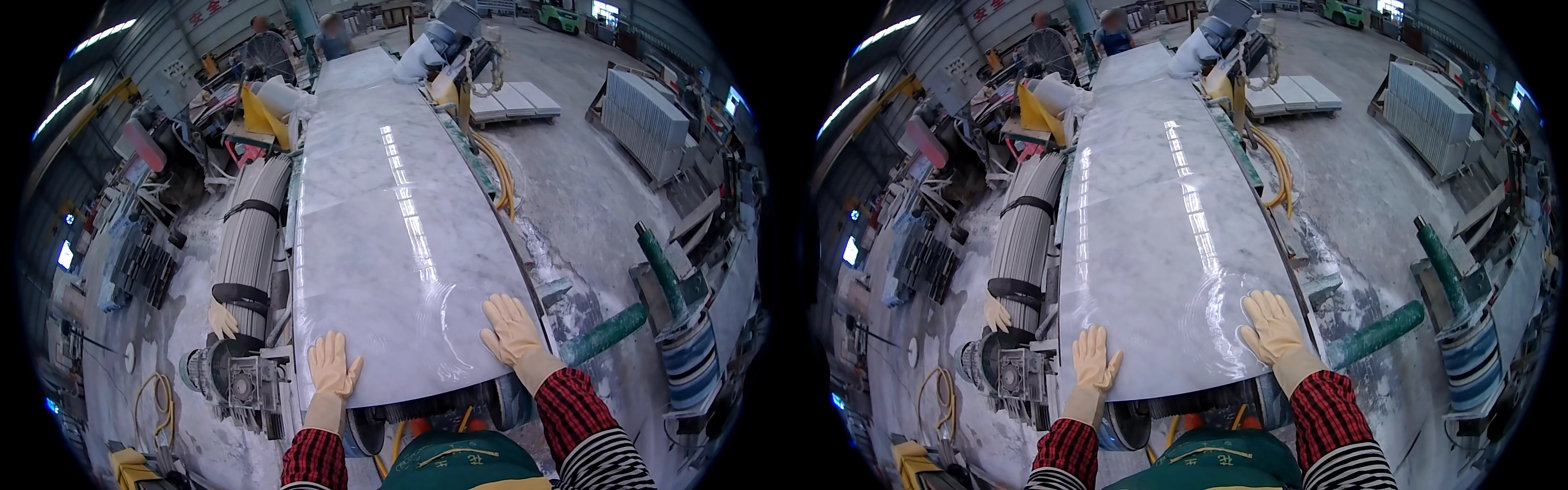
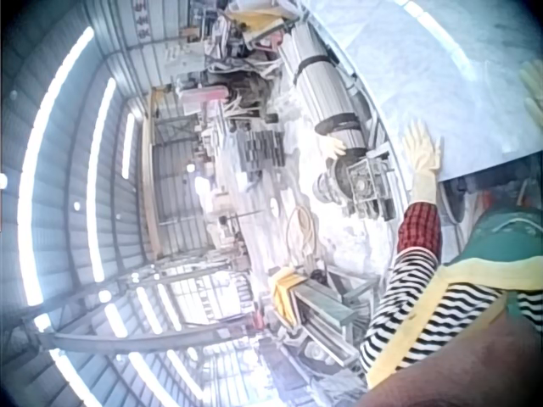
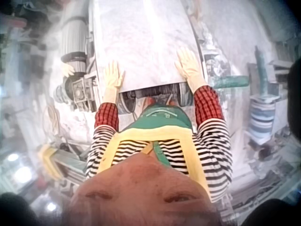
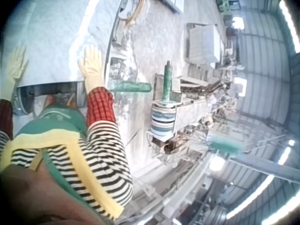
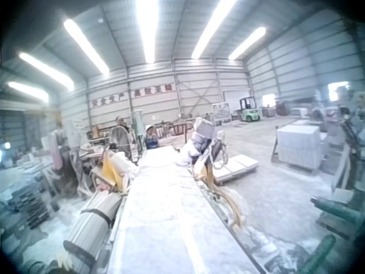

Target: The person puts on gloves and positions a large stone slab on a conveyor machine. They operate the machine controls to cut the slab and then remove the cut pieces from the conveyor. The person repeats this process with additional slabs.

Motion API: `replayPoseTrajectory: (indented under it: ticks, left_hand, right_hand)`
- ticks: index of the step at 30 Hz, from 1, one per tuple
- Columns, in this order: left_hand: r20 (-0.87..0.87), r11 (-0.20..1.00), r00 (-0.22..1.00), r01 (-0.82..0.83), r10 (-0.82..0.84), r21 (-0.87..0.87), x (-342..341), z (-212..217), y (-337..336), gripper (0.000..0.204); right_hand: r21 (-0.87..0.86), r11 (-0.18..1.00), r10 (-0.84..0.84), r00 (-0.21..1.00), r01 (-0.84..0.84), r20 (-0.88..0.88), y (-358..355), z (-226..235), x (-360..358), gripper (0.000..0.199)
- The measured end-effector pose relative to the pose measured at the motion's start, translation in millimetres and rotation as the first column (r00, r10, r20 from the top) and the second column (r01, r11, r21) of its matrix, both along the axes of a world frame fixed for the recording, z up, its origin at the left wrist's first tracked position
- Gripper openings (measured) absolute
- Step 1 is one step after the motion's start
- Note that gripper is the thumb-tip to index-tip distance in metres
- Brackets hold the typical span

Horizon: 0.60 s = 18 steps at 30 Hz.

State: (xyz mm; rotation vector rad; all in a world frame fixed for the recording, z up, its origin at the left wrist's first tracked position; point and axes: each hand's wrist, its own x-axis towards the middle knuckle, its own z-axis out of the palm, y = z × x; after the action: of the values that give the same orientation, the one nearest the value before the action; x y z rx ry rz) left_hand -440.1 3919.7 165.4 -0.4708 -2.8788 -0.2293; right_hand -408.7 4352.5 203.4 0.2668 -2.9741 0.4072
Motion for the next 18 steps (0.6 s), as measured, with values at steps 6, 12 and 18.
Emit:
replayPoseTrajectory:
  ticks: [6,12,18]
  left_hand:
    - [-0.029,1.000,1.000,0.008,-0.008,-0.005,-3.1,-7.9,-4.1,0.077]
    - [-0.017,1.000,1.000,0.019,-0.018,0.023,-3.5,-5.7,-3.4,0.075]
    - [-0.067,0.998,0.997,0.045,-0.043,0.036,-2.7,-5.2,-3.3,0.075]
  right_hand:
    - [0.000,1.000,0.002,1.000,-0.002,-0.003,0.7,-2.8,-0.2,0.059]
    - [-0.012,1.000,0.006,1.000,-0.006,-0.026,-0.6,0.9,-0.9,0.057]
    - [-0.034,0.999,0.015,0.998,-0.017,-0.058,0.3,0.5,-0.6,0.054]
